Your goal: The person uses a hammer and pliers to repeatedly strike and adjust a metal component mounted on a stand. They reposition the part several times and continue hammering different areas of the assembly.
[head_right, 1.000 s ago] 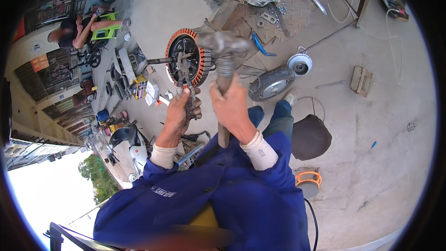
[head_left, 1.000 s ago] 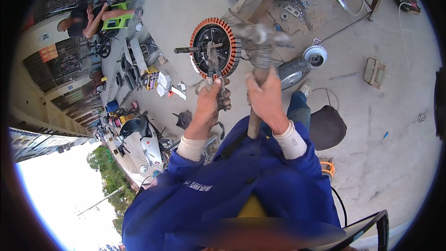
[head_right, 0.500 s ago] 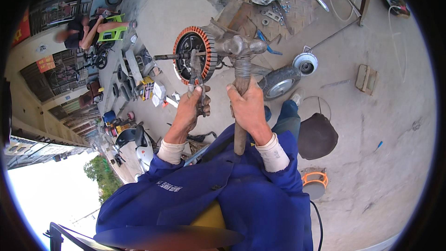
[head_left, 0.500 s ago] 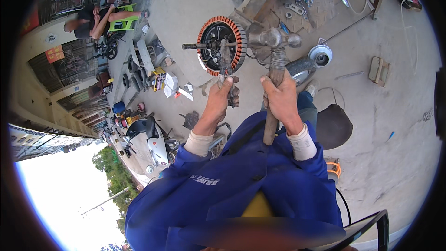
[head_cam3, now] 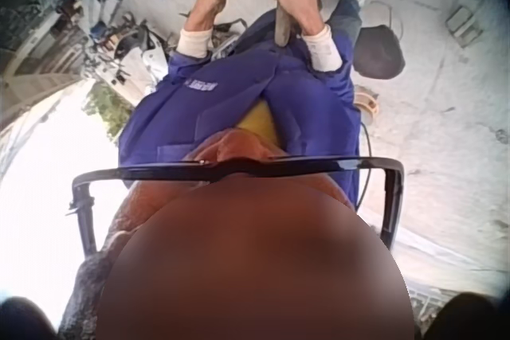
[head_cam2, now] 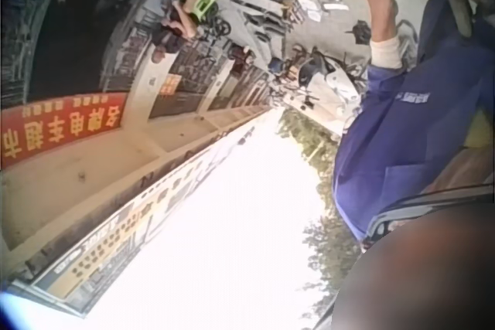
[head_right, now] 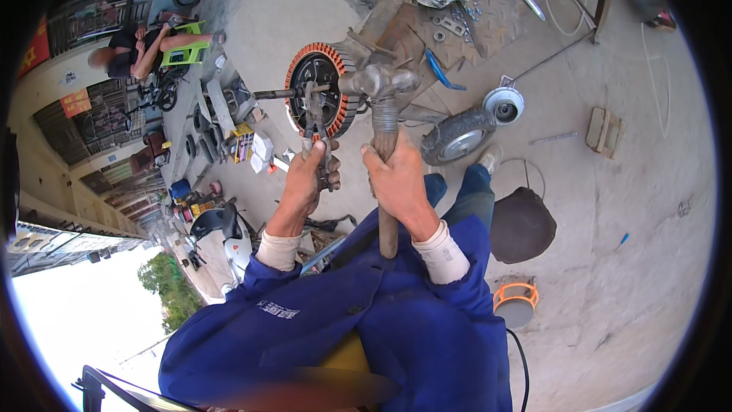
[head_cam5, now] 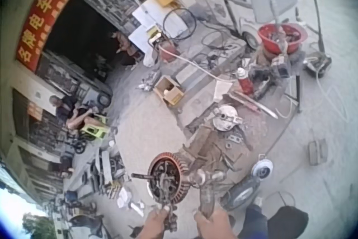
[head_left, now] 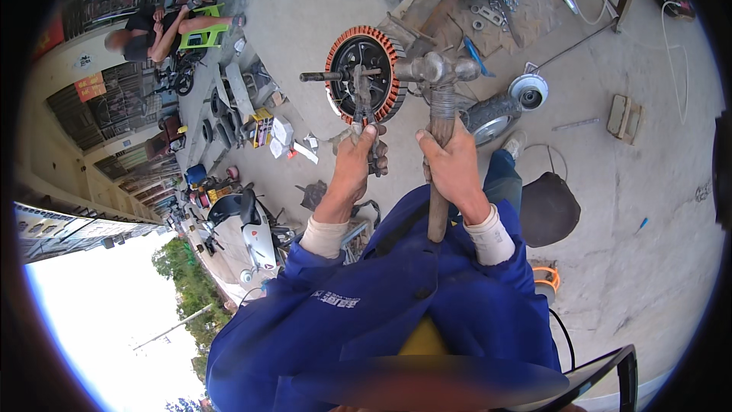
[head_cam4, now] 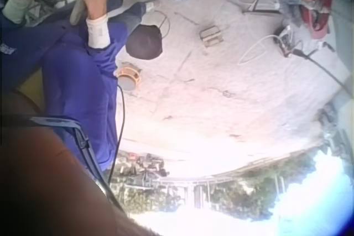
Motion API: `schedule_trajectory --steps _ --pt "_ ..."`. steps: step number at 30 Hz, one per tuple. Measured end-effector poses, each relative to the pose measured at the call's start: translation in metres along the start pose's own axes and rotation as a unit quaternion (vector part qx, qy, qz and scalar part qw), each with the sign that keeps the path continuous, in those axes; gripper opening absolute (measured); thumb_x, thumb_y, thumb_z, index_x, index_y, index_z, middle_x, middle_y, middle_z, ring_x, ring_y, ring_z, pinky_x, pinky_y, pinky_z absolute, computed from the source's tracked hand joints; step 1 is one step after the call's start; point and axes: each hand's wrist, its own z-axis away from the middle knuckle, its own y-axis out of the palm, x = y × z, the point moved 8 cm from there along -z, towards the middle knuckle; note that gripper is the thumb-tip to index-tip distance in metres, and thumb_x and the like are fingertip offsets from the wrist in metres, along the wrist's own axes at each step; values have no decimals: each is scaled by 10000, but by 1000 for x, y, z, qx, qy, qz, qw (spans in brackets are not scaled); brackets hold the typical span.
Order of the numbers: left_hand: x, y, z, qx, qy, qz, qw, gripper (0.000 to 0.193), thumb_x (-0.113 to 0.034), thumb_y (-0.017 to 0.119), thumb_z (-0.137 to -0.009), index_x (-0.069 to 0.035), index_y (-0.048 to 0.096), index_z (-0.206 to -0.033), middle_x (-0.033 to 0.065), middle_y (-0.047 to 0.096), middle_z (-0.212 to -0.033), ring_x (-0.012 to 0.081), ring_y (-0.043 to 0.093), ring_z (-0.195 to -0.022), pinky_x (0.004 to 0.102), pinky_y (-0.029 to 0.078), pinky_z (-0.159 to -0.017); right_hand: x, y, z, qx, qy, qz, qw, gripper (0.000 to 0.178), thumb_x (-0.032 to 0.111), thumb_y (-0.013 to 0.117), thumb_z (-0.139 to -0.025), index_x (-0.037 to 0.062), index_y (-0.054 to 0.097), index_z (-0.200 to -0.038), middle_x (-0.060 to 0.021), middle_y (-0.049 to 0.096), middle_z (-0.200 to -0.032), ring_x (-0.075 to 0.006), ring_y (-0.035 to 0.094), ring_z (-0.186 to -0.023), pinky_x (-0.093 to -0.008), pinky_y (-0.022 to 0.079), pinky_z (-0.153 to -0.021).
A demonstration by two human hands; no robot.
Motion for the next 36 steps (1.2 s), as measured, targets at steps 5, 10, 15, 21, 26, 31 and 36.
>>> schedule_trajectory --steps 5,10,15,21,26,31,36 --pt "-2 0 1 6 4 8 1000 464 -445 557 -1088 -10 612 -1240 36 588 -816 152 565 -653 323 507 -608 -2 3 1 7 4 0 1000 183 95 690 -963 16 527 -988 -26 574 -630 -113 559 -483 -317 446 -438" --pt "0 -4 0 14 -4 7 1000 466 -453 579 -1078 -14 623 -1227 33 591 -811 150 569 -646 314 506 -600 -8 5 0 -4 10 -9 1000 177 89 692 -962 19 530 -977 -23 573 -636 -113 559 -488 -310 440 -442" --pt "-4 -3 2 16 -4 -2 1000 462 -453 578 -1080 -17 623 -1227 33 594 -813 149 577 -650 310 507 -595 -7 7 1 -1 7 3 1000 173 86 694 -960 20 534 -973 -26 580 -651 -112 561 -497 -306 437 -445" --pt "-2 -6 0 22 1 -5 1000 454 -448 576 -1083 -21 621 -1231 30 599 -819 149 580 -655 312 510 -595 -11 13 2 -10 12 -14 1000 171 86 697 -951 14 545 -981 -30 584 -650 -115 565 -499 -314 442 -446" --pt "-4 -5 3 32 0 5 999 455 -450 571 -1085 -24 617 -1237 29 599 -821 149 580 -655 316 514 -597 -10 15 2 -13 7 0 1000 178 92 701 -949 7 552 -995 -37 589 -646 -119 567 -499 -320 447 -450" --pt "-1 -7 -1 37 1 4 999 460 -450 560 -1089 -22 610 -1250 33 598 -821 151 580 -657 319 513 -601 -14 19 0 -11 -10 4 1000 171 84 687 -971 20 532 -1007 -20 567 -667 -104 549 -495 -293 440 -443" --pt "-4 -6 0 36 -4 2 999 478 -453 546 -1093 -9 607 -1260 34 596 -826 153 580 -658 321 507 -600 -11 24 2 -17 -5 -3 1000 170 82 684 -979 30 524 -1007 -12 556 -678 -97 542 -494 -278 435 -437"
